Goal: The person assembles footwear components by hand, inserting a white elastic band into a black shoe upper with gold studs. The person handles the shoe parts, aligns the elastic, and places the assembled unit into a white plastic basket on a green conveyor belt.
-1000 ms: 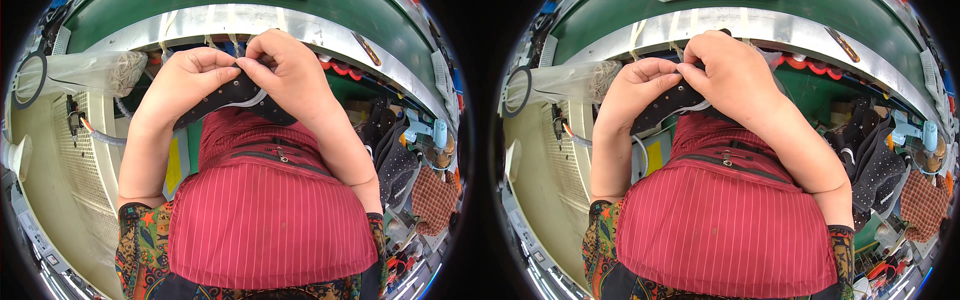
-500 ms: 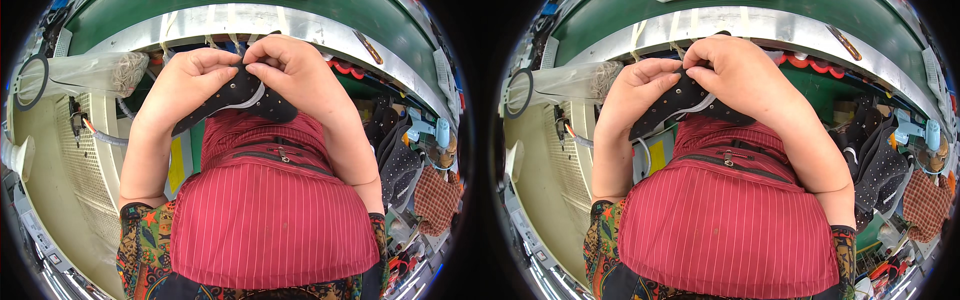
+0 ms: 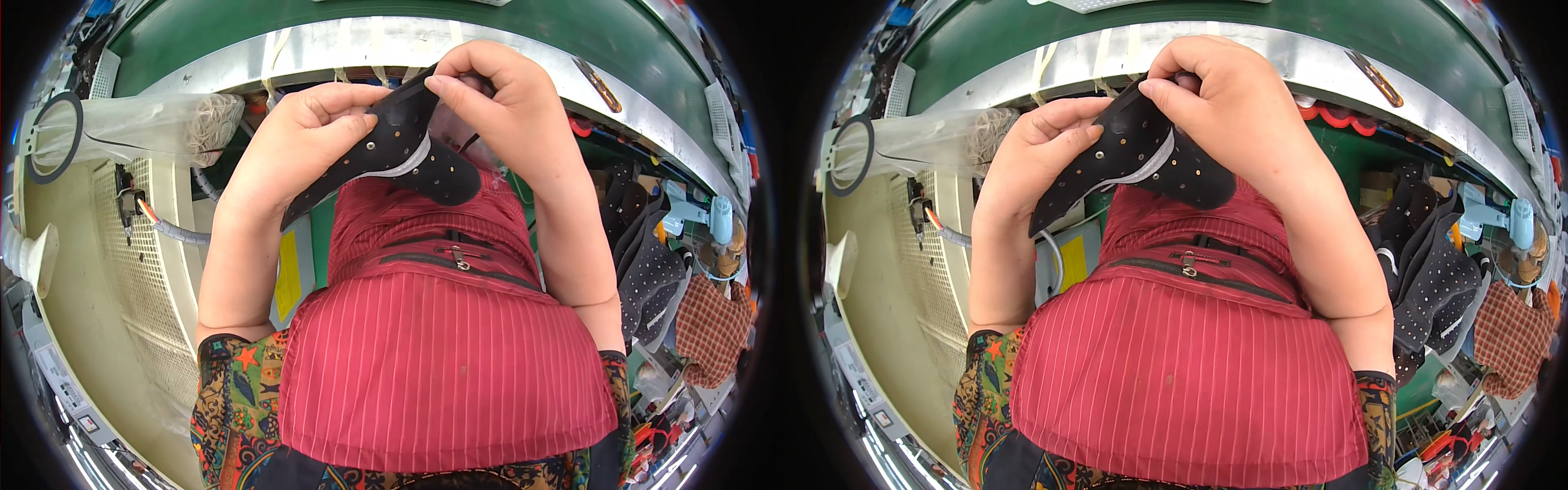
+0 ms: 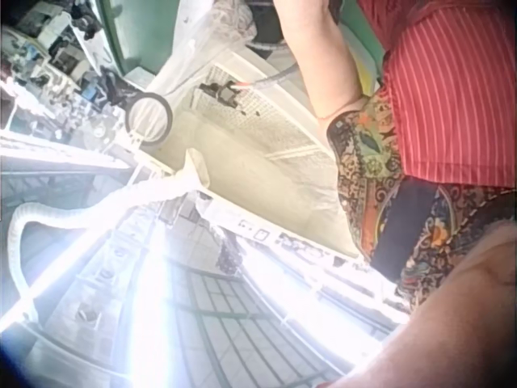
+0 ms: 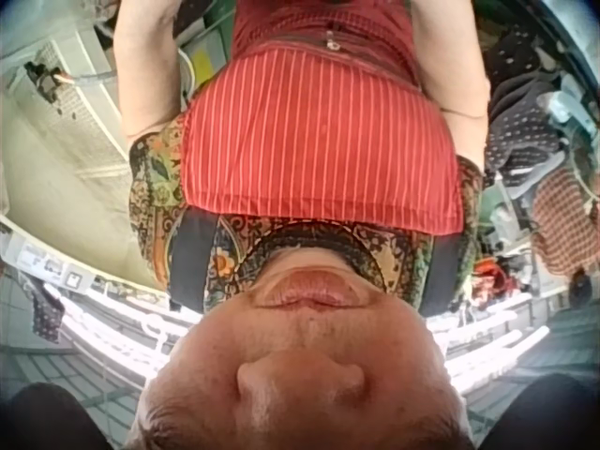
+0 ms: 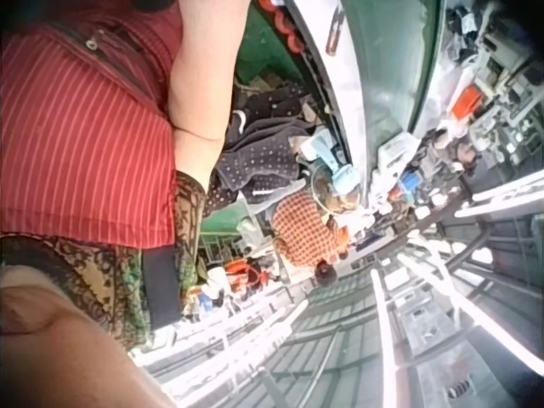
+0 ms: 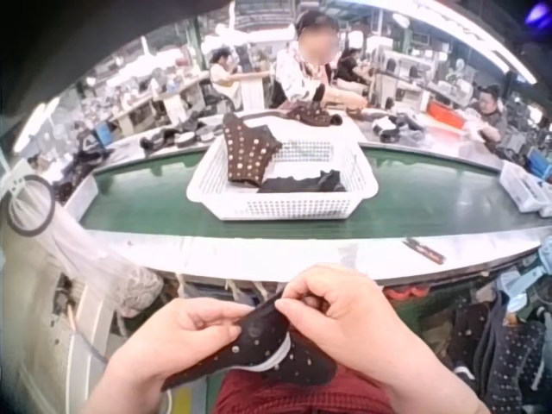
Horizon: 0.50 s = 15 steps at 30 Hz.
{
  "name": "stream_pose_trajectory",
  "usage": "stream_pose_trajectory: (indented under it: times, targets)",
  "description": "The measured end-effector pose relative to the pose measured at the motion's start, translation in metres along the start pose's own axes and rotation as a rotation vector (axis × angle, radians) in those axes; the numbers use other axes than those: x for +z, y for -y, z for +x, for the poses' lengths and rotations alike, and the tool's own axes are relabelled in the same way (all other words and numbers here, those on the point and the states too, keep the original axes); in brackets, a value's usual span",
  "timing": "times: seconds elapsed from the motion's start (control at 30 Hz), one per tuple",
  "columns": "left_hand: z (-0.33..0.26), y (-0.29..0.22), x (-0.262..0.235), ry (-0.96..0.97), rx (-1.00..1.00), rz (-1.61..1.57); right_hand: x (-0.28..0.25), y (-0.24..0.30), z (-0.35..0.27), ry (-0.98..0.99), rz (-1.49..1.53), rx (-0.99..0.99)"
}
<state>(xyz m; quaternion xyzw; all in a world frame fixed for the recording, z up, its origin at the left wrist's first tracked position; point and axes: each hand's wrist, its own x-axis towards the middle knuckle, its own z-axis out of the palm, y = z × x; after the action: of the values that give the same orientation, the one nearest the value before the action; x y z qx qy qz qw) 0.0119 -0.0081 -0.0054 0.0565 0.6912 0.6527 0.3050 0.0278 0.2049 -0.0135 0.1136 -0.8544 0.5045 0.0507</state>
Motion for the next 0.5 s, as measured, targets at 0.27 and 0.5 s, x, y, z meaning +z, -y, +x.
stream_pose_trajectory:
  times: [0.27, 0.5]
  targets:
    - [0.0, -0.003, 0.002, 0.005, 0.016, 0.072, 0.003, 0.0, 0.0, -0.036, 0.056, 0.067]
    - [0.001, -0.001, 0.002, -0.052, -0.003, -0.052, -0.002, 0.011, -0.006, 0.078, 0.052, -0.144]
